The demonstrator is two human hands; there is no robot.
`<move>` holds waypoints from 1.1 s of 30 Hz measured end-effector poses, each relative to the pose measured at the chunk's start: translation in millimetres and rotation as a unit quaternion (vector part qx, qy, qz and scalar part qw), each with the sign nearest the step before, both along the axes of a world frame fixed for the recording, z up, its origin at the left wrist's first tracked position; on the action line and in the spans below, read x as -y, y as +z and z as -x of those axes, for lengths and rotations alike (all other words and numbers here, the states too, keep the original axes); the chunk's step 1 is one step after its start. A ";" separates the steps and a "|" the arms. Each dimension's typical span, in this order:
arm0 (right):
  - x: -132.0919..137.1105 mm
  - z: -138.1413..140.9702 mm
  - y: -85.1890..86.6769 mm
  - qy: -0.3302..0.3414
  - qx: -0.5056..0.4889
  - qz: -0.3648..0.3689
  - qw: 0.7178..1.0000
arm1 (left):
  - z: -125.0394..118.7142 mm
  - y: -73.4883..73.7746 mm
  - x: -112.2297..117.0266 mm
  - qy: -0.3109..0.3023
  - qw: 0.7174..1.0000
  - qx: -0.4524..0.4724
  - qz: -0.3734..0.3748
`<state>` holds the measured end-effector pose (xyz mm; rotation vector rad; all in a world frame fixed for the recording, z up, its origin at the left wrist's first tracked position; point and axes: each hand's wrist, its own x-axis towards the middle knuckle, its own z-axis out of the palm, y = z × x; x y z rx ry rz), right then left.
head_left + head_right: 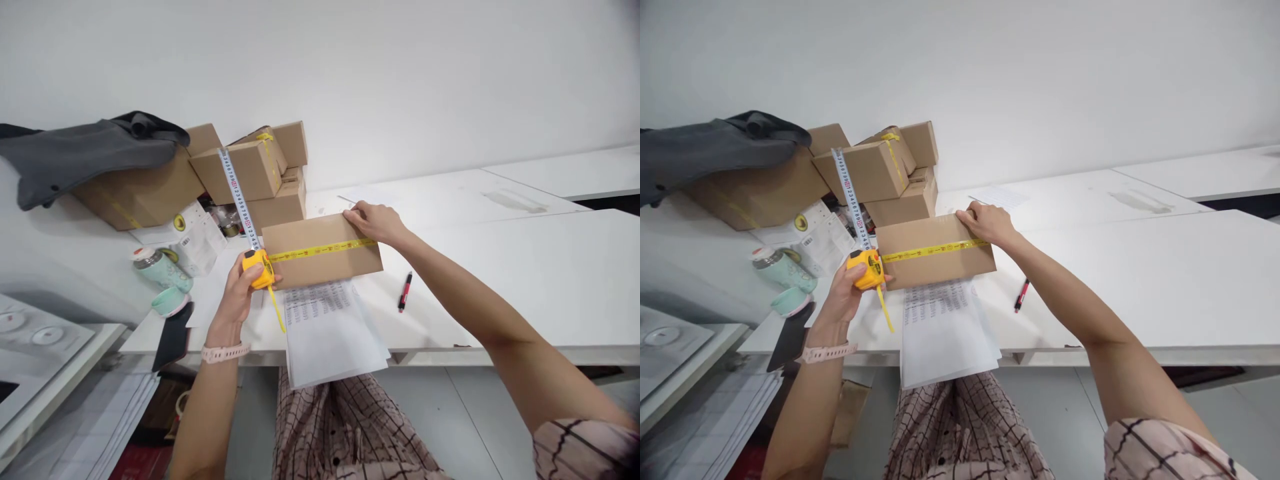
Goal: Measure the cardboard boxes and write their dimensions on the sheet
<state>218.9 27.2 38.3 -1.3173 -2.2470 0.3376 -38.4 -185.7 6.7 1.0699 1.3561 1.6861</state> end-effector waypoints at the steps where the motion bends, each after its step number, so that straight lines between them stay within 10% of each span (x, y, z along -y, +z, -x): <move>1: -5.0 3.2 1.0 -0.008 0.011 -0.030 0.999 | -1.5 3.2 -4.4 0.001 1.000 -0.008 0.004; 7: -28.0 38.4 -4.1 0.078 -0.002 -0.130 0.988 | -51.1 -5.7 3.4 0.004 0.999 -0.033 -0.025; 15: -32.4 60.5 -4.1 0.041 -0.037 -0.097 0.994 | -153.9 -83.6 36.6 -0.175 0.974 0.103 0.102; 33: -40.0 73.8 -5.6 0.009 -0.083 -0.090 0.992 | -158.0 -116.2 26.8 -0.191 0.968 0.098 0.132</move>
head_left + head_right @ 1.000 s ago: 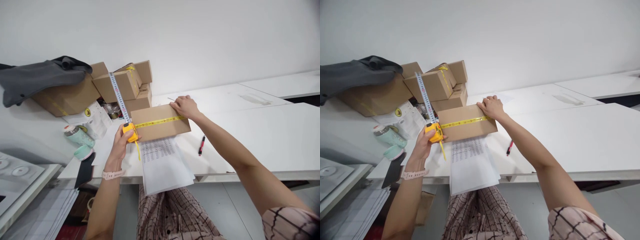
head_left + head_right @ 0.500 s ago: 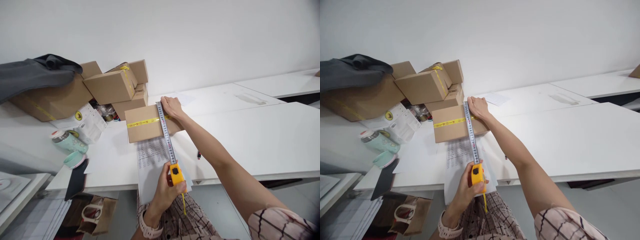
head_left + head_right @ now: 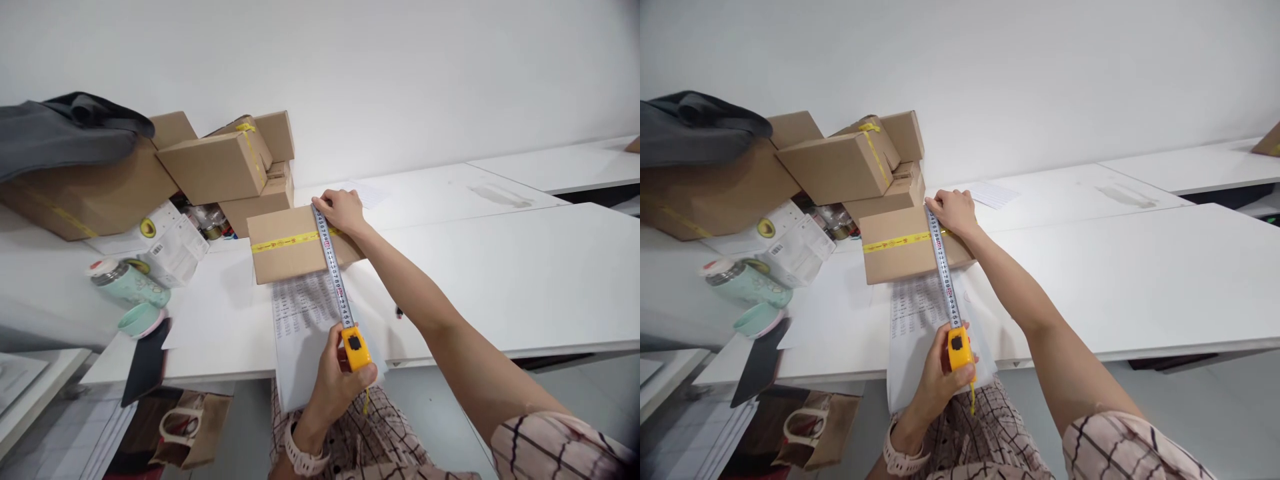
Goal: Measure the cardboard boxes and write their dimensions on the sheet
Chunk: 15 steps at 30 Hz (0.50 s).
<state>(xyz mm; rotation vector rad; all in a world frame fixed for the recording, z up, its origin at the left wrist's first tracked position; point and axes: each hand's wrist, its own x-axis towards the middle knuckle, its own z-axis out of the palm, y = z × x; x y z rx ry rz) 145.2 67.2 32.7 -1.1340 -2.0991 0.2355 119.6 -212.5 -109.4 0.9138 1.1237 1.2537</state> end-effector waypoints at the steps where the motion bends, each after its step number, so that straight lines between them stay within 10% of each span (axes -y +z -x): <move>1: -0.6 0.6 -0.7 -0.002 0.002 -0.003 1.000 | 0.1 -0.9 -0.3 0.004 1.000 -0.002 0.001; 15: 8.4 -0.5 -3.2 -0.016 0.013 -0.019 1.000 | -1.4 -3.4 2.1 0.012 1.000 -0.002 0.027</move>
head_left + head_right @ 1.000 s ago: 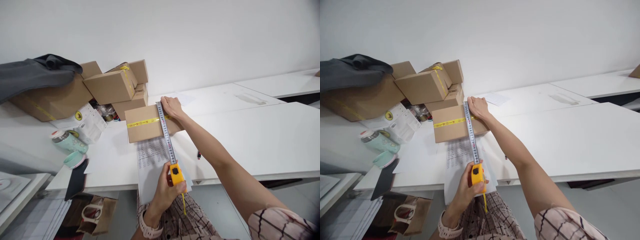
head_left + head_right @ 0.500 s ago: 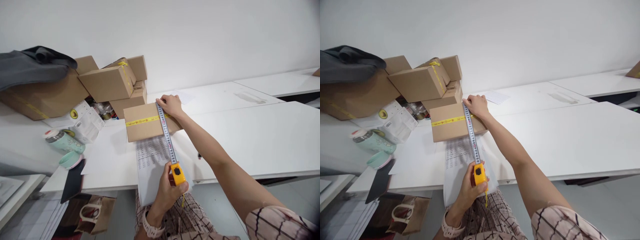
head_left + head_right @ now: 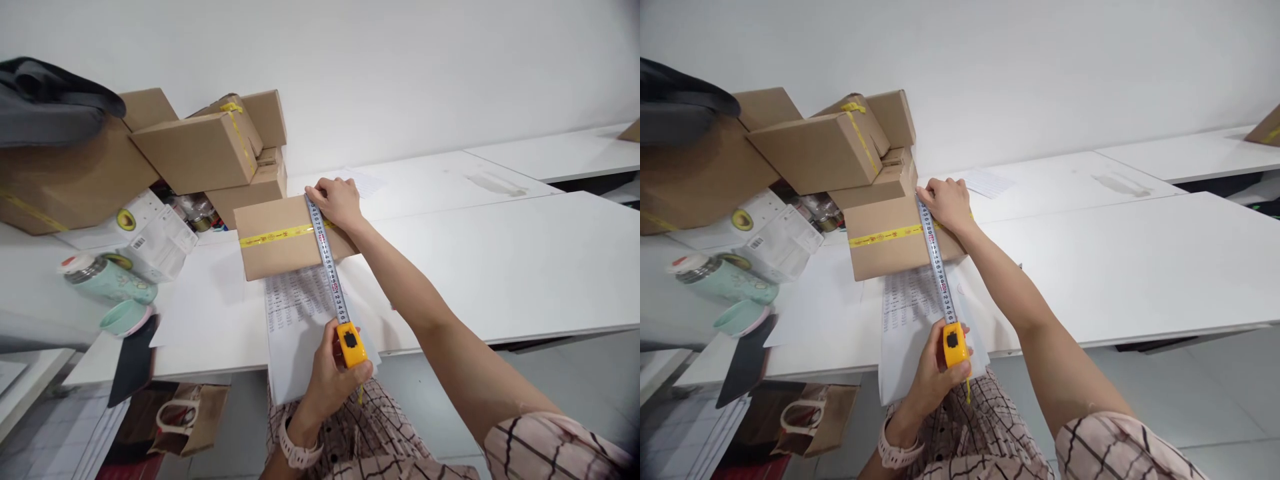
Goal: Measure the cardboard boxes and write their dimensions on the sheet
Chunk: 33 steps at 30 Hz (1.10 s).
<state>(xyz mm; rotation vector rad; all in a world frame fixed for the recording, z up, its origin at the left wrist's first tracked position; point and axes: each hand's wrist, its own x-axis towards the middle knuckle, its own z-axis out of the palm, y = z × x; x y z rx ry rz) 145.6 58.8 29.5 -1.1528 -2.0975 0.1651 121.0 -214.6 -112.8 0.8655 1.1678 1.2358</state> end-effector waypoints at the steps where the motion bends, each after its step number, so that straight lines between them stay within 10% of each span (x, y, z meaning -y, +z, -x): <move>1: 0.5 -0.3 -0.2 0.000 0.000 0.000 1.000 | 0.2 0.6 0.2 -0.001 1.000 0.001 0.003; 25: -0.5 -1.3 -14.5 0.005 -0.022 -0.069 0.997 | 23.9 -17.3 32.4 0.017 0.998 -0.042 -0.037; 33: 50.4 -12.8 -43.4 -0.016 -0.041 -0.137 0.990 | 48.7 -32.7 46.3 0.050 0.992 -0.111 -0.040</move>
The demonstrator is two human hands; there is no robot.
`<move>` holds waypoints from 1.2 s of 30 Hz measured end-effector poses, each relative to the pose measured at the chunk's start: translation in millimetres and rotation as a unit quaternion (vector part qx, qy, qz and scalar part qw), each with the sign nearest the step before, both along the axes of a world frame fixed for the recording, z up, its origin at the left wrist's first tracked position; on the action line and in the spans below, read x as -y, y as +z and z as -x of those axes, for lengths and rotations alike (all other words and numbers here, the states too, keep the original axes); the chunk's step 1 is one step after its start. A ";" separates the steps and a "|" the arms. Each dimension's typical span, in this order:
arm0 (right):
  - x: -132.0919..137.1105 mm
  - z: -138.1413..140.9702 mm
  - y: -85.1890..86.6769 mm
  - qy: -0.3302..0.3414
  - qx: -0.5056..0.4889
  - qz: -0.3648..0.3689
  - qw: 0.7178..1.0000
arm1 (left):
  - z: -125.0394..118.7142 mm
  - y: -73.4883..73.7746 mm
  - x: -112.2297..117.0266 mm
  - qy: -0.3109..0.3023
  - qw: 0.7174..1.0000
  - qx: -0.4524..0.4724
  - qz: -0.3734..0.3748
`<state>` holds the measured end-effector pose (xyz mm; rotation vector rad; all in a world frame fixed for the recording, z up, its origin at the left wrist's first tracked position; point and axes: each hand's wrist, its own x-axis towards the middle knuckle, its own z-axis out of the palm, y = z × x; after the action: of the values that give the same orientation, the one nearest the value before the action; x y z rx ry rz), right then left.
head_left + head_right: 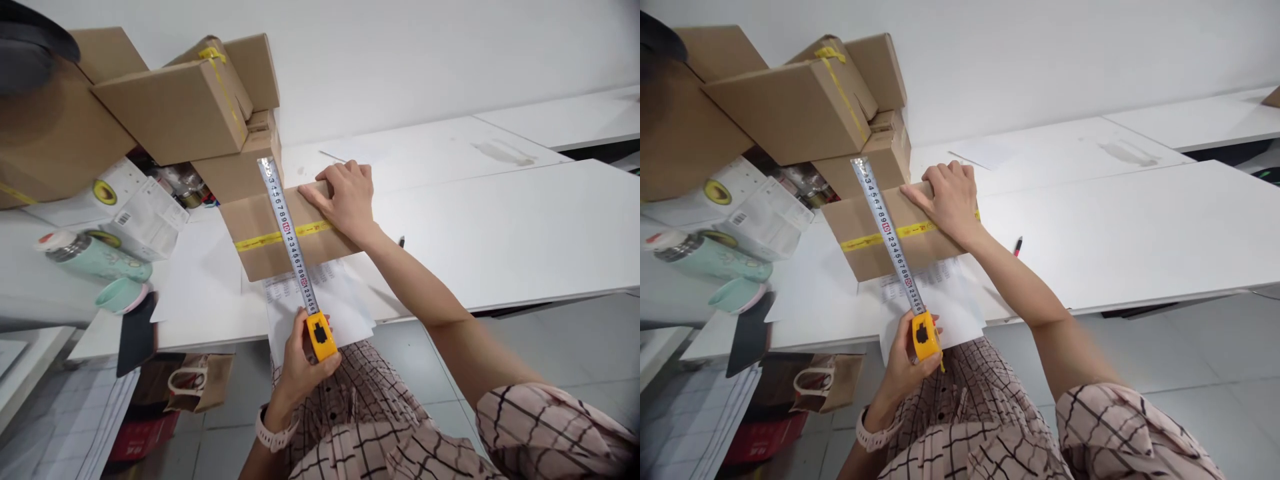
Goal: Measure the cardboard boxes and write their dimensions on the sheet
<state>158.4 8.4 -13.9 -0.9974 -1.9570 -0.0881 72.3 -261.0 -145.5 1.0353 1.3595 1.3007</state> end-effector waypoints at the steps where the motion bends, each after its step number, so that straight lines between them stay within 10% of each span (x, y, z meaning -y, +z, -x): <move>1: 6.6 -1.0 -7.8 -0.003 -0.002 -0.010 1.000 | 1.4 -0.6 -0.7 -0.009 1.000 -0.001 0.000; 10: 12.5 5.0 -80.9 0.065 0.039 -0.006 0.997 | 7.2 2.7 -3.4 -0.033 0.999 -0.001 0.021; 14: -0.1 -0.9 -53.1 0.147 -0.078 0.105 0.980 | 7.5 9.0 -1.1 -0.052 0.997 -0.044 0.037; 21: 24.1 -57.9 14.0 0.261 -0.357 0.246 0.862 | -4.5 26.4 18.2 -0.167 0.956 -0.236 0.059; 31: 53.3 -126.6 -0.9 0.197 -0.383 0.238 0.871 | -8.8 35.2 20.8 -0.218 0.939 -0.260 0.053; 36: 79.5 -130.1 -22.9 0.253 -0.362 0.303 0.845 | -10.6 31.7 28.7 -0.121 0.966 -0.216 0.072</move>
<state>288.5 -71.1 -36.8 -0.6873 -1.4602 1.1115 82.9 -289.7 -113.8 1.3864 1.5620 0.8091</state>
